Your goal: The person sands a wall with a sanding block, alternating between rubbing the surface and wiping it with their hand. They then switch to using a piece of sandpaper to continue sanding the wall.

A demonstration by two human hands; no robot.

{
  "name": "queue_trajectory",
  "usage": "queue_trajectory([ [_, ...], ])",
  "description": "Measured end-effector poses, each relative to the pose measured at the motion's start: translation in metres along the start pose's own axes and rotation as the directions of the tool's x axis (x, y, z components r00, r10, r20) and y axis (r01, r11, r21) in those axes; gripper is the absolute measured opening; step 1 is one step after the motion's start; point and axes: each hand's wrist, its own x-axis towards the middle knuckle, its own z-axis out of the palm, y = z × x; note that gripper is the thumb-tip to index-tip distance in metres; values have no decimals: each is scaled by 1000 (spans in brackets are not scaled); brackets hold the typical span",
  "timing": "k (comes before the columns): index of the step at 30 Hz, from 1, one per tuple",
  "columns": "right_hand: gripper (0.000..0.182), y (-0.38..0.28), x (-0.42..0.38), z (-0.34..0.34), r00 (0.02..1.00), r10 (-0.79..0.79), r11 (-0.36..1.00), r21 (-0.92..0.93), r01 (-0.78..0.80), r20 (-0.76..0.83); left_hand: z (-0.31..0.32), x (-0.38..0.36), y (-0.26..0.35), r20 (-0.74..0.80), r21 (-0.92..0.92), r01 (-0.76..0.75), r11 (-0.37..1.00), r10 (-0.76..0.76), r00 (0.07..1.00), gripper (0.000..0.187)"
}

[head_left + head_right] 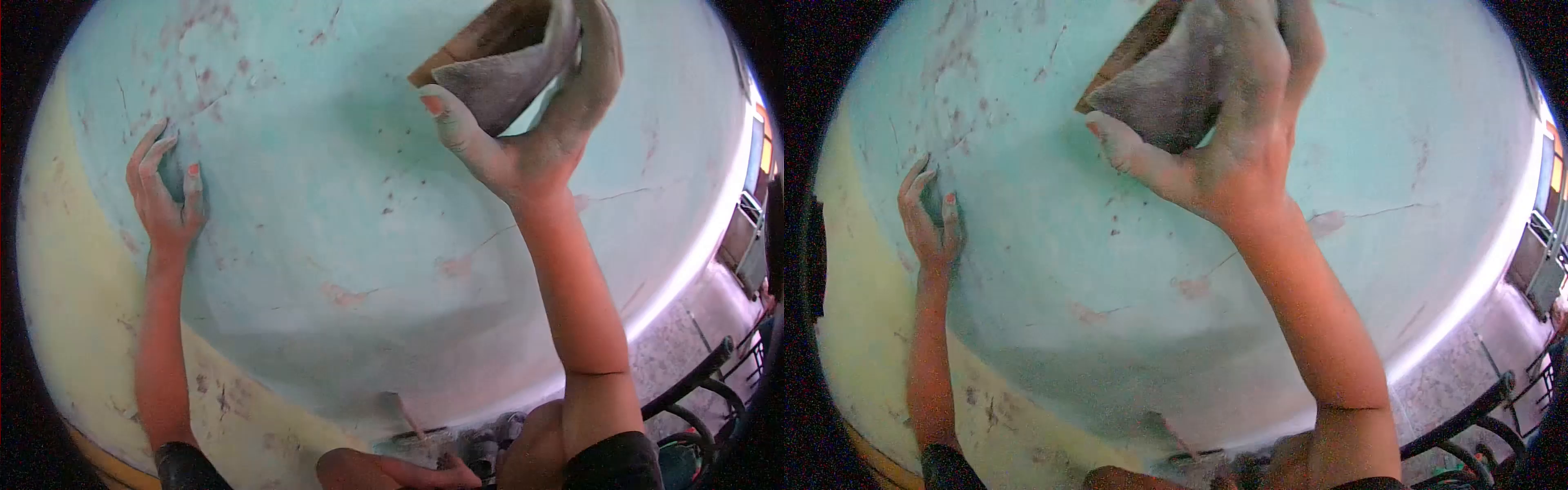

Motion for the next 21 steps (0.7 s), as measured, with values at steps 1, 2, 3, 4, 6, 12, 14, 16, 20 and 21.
queue_trajectory([
  [1,113,5,1,-4,1000,-25,1000,-6,25,6,-2,-1,-1,22,-1,1,1000,-1,1000,32],
  [2,111,3,4,-10,999,9,998,-61,-7,33,-2,-2,-1,49,-2,0,1000,0,999,32],
  [3,109,0,5,-15,997,51,992,-116,-44,55,-1,-3,-2,38,-6,6,1000,-6,999,32],
  [4,109,-6,9,-16,998,39,992,-120,-32,55,0,-4,-3,41,-10,8,1000,-8,999,32],
  [6,98,-27,15,-7,992,115,987,117,-108,-57,-1,-3,-2,44,-5,7,1000,-7,999,32],
  [12,87,-87,1,10,962,121,883,417,-216,243,-4,-2,0,52,4,-7,1000,7,999,33],
  [14,82,-103,5,18,921,173,910,302,-285,349,-4,-2,0,48,-10,-15,1000,15,999,33],
  [16,89,-109,16,27,894,264,919,187,-347,362,-3,-2,1,44,-8,-13,1000,13,999,33],
  [20,90,-124,19,35,810,331,883,144,-447,484,-2,-1,0,11,-20,-17,1000,17,1000,34],
  [21,90,-128,13,36,812,333,881,149,-449,480,-2,-1,1,14,-14,-21,1000,21,1000,34],
])
